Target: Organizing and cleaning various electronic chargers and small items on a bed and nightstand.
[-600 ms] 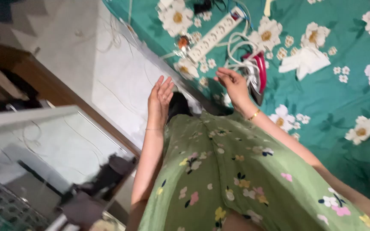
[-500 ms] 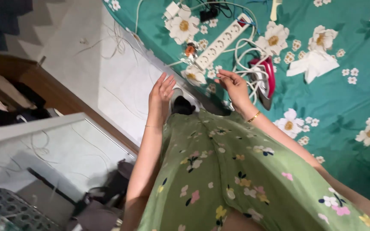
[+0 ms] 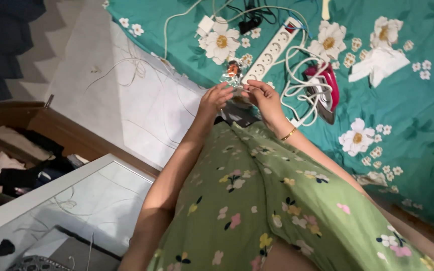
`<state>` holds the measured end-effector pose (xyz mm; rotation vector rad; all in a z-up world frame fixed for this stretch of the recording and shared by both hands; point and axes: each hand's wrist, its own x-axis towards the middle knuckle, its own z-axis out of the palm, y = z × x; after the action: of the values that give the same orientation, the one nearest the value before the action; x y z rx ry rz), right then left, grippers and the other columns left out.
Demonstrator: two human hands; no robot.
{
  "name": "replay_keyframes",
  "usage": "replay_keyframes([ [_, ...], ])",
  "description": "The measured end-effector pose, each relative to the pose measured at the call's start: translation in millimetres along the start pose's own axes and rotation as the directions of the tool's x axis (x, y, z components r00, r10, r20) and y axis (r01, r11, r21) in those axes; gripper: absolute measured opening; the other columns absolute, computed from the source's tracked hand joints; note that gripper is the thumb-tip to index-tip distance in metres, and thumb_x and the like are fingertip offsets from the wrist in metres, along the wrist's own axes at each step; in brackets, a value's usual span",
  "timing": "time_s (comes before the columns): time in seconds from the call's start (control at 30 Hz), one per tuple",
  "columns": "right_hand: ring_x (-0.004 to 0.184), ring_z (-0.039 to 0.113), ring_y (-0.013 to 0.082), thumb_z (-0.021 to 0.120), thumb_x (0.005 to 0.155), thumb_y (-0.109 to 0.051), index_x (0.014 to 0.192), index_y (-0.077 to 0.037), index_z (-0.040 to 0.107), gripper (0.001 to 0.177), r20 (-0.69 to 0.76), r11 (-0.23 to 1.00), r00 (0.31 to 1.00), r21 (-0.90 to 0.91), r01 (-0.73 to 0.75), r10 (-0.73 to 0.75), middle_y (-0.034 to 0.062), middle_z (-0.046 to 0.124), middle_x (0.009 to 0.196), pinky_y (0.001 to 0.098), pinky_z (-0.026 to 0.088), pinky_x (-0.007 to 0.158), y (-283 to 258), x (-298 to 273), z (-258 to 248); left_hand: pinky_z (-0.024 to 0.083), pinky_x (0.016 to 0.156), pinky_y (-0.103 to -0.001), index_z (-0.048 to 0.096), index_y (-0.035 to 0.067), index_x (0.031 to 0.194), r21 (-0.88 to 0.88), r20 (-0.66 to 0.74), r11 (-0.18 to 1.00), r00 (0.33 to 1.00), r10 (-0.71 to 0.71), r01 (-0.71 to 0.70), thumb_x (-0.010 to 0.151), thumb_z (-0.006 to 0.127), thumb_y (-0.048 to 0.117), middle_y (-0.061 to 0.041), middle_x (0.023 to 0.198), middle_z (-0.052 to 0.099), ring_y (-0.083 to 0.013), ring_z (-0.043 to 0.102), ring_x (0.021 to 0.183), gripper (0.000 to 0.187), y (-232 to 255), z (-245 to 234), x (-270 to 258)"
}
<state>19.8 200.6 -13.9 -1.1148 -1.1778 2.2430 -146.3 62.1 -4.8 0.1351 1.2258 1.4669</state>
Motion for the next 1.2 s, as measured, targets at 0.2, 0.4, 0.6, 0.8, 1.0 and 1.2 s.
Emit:
replay_keyframes([
  [0.2, 0.105, 0.073, 0.0198, 0.054, 0.104, -0.012, 0.130, -0.002, 0.061, 0.028, -0.173, 1.000, 0.985, -0.026, -0.014, 0.009, 0.0101, 0.071, 0.120, 0.0287, 0.058, 0.086, -17, -31, -51, 0.047, 0.085, -0.025, 0.055, 0.007, 0.143, 0.077, 0.021, 0.995, 0.998, -0.060, 0.058, 0.104, 0.046, 0.040, -0.010, 0.133, 0.070, -0.0148, 0.068, 0.112, 0.051, -55, 7, 33],
  [0.4, 0.085, 0.064, 0.0137, 0.057, 0.110, -0.014, 0.128, -0.003, 0.065, 0.023, -0.365, 0.983, 0.914, -0.020, 0.183, -0.178, 0.0037, 0.070, 0.108, 0.0263, 0.053, 0.072, -28, -25, -169, 0.049, 0.084, -0.026, 0.054, 0.008, 0.141, 0.093, 0.062, 0.992, 0.994, -0.086, 0.080, 0.103, 0.049, 0.038, -0.007, 0.129, 0.071, -0.0135, 0.067, 0.111, 0.049, -55, 25, 32],
  [0.6, 0.084, 0.071, 0.0105, 0.058, 0.106, -0.020, 0.125, -0.011, 0.069, 0.024, -0.643, 0.978, 0.744, -0.049, 0.200, -0.185, -0.0025, 0.072, 0.105, 0.0265, 0.048, 0.064, -51, 33, -342, 0.052, 0.080, -0.030, 0.059, 0.008, 0.136, 0.075, -0.086, 0.970, 0.970, -0.225, 0.232, 0.101, 0.051, 0.035, -0.009, 0.123, 0.072, -0.0172, 0.071, 0.103, 0.045, -97, 49, 80],
  [0.8, 0.079, 0.062, 0.0223, 0.068, 0.094, -0.016, 0.122, -0.003, 0.063, 0.031, -0.856, 0.939, 0.486, 0.293, 0.180, 0.174, 0.0096, 0.061, 0.097, 0.0421, 0.049, 0.063, 16, 102, -515, 0.049, 0.092, -0.028, 0.057, 0.011, 0.138, 0.125, -0.202, 0.956, 0.950, -0.238, 0.266, 0.103, 0.046, 0.032, -0.006, 0.128, 0.070, -0.0158, 0.068, 0.115, 0.042, -79, 90, 57],
  [1.0, 0.099, 0.061, 0.0231, 0.080, 0.087, -0.034, 0.133, -0.021, 0.042, 0.061, -0.947, 0.977, 0.312, -0.008, 0.212, -0.076, 0.0069, 0.063, 0.123, 0.0379, 0.050, 0.071, 24, 119, -534, 0.048, 0.095, -0.031, 0.055, 0.008, 0.138, 0.126, -0.371, 0.946, 0.899, -0.234, 0.299, 0.104, 0.049, 0.029, -0.008, 0.129, 0.069, -0.0169, 0.066, 0.116, 0.041, -95, 47, 25],
  [1.2, 0.092, 0.064, 0.0233, 0.075, 0.081, -0.036, 0.119, -0.011, 0.065, 0.047, -0.928, 0.972, 0.291, 0.216, -0.093, 0.234, 0.0068, 0.070, 0.107, 0.0413, 0.051, 0.066, -9, 122, -481, 0.047, 0.088, -0.030, 0.057, 0.010, 0.136, 0.105, -0.466, 0.945, 0.855, -0.228, 0.309, 0.104, 0.048, 0.027, -0.007, 0.127, 0.069, -0.0151, 0.066, 0.109, 0.037, -107, 13, 8],
])
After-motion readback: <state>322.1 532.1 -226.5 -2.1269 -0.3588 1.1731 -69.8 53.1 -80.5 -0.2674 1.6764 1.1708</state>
